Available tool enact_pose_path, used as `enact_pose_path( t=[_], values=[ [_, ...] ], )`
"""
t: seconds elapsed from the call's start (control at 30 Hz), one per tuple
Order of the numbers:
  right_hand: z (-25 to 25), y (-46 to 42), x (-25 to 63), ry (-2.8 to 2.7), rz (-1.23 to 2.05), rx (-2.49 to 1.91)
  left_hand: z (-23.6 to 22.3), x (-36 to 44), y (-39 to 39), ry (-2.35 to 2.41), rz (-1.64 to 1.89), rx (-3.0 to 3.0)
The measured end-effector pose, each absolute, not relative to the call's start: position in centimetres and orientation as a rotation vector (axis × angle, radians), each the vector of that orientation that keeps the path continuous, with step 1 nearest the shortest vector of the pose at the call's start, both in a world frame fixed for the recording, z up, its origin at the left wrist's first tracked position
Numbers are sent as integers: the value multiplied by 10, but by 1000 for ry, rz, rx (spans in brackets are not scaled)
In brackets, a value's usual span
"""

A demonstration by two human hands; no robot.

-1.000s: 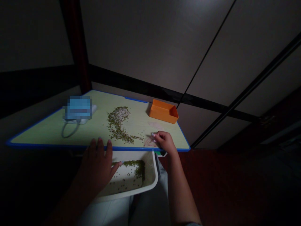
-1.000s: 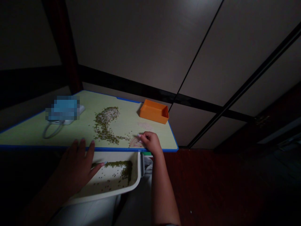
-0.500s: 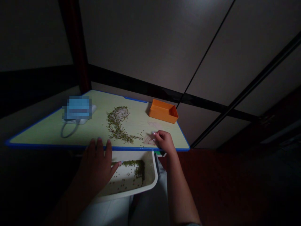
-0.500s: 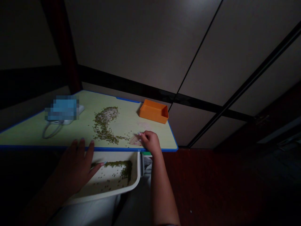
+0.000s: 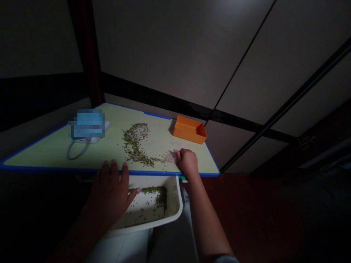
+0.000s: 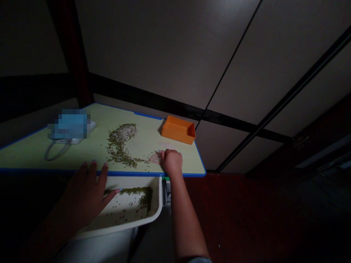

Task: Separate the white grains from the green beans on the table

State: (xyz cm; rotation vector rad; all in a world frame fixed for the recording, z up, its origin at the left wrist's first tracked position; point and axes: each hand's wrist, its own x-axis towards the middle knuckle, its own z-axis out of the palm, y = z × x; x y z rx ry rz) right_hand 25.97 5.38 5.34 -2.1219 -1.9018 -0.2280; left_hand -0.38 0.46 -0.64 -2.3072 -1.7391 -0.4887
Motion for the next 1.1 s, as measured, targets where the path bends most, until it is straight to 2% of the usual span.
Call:
enact_pose_path(
  t=[0.4,0.77,1.1],
  values=[
    [45,47,269,-1750,-183,-2193,0,-2,1,-1750,-354,-2287],
    [42,49,272,-1774,-124,-2016,-2,-3,1,-1774,-466,-2315],
    [47,50,268,-1736,-183,-2162,-3,-2,1,-1748,-467,-2313]
  ],
)
